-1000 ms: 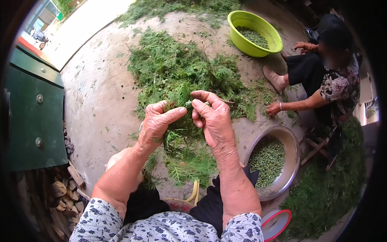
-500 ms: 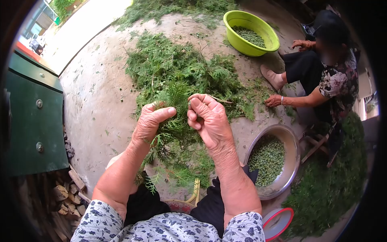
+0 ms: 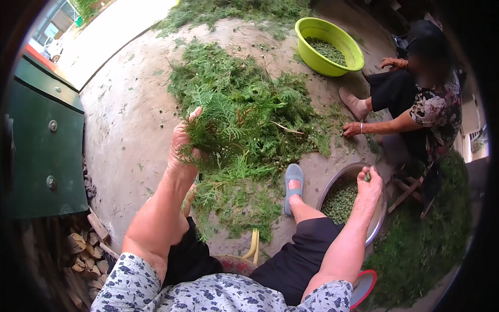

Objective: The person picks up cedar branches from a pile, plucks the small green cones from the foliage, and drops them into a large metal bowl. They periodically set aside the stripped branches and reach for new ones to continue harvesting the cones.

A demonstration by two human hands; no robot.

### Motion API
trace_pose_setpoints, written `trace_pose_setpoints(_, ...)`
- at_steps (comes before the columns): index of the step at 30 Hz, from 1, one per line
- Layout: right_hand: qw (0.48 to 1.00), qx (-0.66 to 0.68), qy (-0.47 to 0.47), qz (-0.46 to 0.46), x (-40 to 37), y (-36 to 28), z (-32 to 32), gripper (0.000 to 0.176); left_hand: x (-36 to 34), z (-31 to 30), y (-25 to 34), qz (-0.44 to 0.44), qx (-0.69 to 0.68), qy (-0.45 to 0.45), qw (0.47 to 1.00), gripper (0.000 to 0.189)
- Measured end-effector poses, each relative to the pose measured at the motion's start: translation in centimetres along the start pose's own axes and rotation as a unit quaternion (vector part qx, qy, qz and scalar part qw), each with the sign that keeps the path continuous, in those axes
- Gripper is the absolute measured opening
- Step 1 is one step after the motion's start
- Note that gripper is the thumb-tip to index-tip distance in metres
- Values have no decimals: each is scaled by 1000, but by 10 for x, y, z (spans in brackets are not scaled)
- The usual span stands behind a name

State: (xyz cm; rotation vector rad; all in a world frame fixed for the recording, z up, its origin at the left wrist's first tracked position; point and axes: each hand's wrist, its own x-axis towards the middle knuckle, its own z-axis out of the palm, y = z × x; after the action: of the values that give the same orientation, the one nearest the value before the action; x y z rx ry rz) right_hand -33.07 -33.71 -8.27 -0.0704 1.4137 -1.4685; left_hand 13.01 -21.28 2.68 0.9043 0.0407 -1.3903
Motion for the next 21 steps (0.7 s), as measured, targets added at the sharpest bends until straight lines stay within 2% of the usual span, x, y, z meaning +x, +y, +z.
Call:
trace_pose_setpoints(2, 986, -7, 166, -6, 53, -9, -52, 17, 2, -4, 0, 13, -22, -37, 999, 18)
trace_pose_setpoints(4, 981, -109, 154, -53, 49, -10, -83, 23, 5, -5, -3, 23, -43, -74, 996, 16)
trace_pose_setpoints(5, 981, -106, 153, -54, 48, -11, -86, 23, 6, -5, -4, 44, -45, -80, 995, 18)
trace_pose_setpoints(7, 932, -213, 294, -19, 15, -10, -74, 29, 8, -8, -6, 85, -47, -87, 991, 21)
trace_pose_setpoints(8, 932, -211, 294, -19, -6, -11, -62, 29, 11, -12, -7, 86, -46, -88, 991, 21)
trace_pose_setpoints(10, 907, -267, 323, 40, -38, -14, -40, 33, 12, -12, -7, 70, -41, -150, 985, 25)
trace_pose_setpoints(11, 907, -266, 323, 40, -14, -12, -54, 33, 11, -11, -8, 70, -41, -150, 985, 25)
trace_pose_setpoints(13, 969, -155, 192, -21, 47, -7, -93, 34, -2, 7, -8, 62, -31, -71, 995, 27)
trace_pose_setpoints(15, 995, -31, 79, -57, 23, -4, -50, 30, 10, -2, -15, 63, -47, -52, 996, 27)
trace_pose_setpoints(16, 994, -32, -61, -82, -3, -5, -25, 28, 15, -7, -18, 65, -63, -32, 995, 27)
trace_pose_setpoints(17, 979, -41, -165, -114, -32, -1, 5, 28, 17, -9, -22, 62, -61, -33, 996, 27)
trace_pose_setpoints(18, 965, -48, -222, -132, -69, 5, 39, 24, 18, -10, -26, 52, -55, -63, 995, 26)
trace_pose_setpoints(20, 902, -64, -401, -149, -147, 30, 98, 18, 15, -7, -33, 35, -43, -93, 994, 25)
trace_pose_setpoints(21, 892, -81, -424, -133, -166, 39, 112, 17, 10, -2, -34, 16, -9, -104, 994, 25)
